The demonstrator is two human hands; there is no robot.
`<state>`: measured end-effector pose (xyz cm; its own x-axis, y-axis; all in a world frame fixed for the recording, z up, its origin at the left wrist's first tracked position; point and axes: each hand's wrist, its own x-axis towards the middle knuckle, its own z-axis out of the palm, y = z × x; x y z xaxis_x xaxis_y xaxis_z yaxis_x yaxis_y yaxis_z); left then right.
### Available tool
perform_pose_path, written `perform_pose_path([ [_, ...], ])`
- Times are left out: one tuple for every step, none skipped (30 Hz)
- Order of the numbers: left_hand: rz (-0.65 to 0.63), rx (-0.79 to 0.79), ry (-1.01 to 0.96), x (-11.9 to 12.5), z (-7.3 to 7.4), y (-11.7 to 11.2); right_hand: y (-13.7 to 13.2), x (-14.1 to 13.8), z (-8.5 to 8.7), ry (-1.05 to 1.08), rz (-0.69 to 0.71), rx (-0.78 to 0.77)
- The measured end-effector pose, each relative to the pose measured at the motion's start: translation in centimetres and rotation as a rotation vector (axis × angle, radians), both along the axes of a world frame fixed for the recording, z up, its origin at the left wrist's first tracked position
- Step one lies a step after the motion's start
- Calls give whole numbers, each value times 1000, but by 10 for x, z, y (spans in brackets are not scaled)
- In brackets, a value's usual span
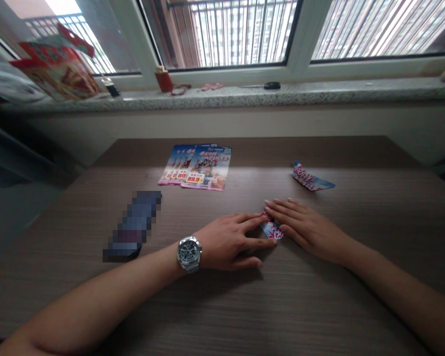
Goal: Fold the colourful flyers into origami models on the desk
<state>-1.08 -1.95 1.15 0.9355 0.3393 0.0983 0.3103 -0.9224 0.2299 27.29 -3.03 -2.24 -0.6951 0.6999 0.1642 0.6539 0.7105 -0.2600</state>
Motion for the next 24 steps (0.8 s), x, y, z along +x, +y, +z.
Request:
perform_pose_path([
  [-1,4,-6,0,0,0,0,-1,0,-5,9,-9],
  [-2,7,-9,0,-1,0,-1,-2,1,-8,14,-22],
  [-3,9,-10,0,-1,0,-2,-3,1,-9,13,-36],
  [-4,10,-8,0,0,0,-2,-3,1,-6,10,-48],
  [-5,10,-3,0,0,0,-2,-3,1,-1,4,-56],
  [-5,10,1,0,0,-1,-3,-3,0,8,-4,-60],
  [-5,9,4,0,1,-1,-3,-3,0,18,-12,-63],
  [-4,8,7,0,1,-1,-3,-3,0,28,-19,-62],
  [-3,7,7,0,1,-1,-3,-3,-1,34,-28,-60],
  [-2,5,4,0,1,-1,-3,-3,-2,36,-35,-58],
  [0,4,2,0,1,-1,-4,-3,-2,35,-41,-56],
  [2,1,0,-1,0,-1,-4,-3,-3,32,-48,-54],
  [3,0,-2,-1,0,-1,-4,-3,-3,28,-57,-52],
  [3,-2,-4,-1,-1,-1,-4,-4,-4,27,-70,-49],
  [3,-3,-5,-1,-1,-1,-4,-4,-4,27,-83,-46],
  [1,-4,-3,-1,-1,-1,-3,-4,-5,31,-97,-43],
  [-1,-5,-1,-1,-1,-1,-3,-5,-5,36,-111,-41],
  [-3,-6,1,0,-1,-1,-3,-5,-5,43,-121,-40],
  [-3,-7,4,0,0,-1,-3,-5,-5,51,-129,-40],
  [-4,-8,8,0,0,-1,-3,-6,-5,59,-135,-40],
  [-4,-9,10,0,0,-1,-3,-6,-5,67,-143,-41],
  [-5,-11,9,0,1,-1,-2,-6,-5,73,-149,-41],
  [-6,-12,8,0,1,-1,-2,-6,-5,76,-154,-41],
  [-6,-14,7,0,1,-1,-2,-6,-5,76,-156,-41],
])
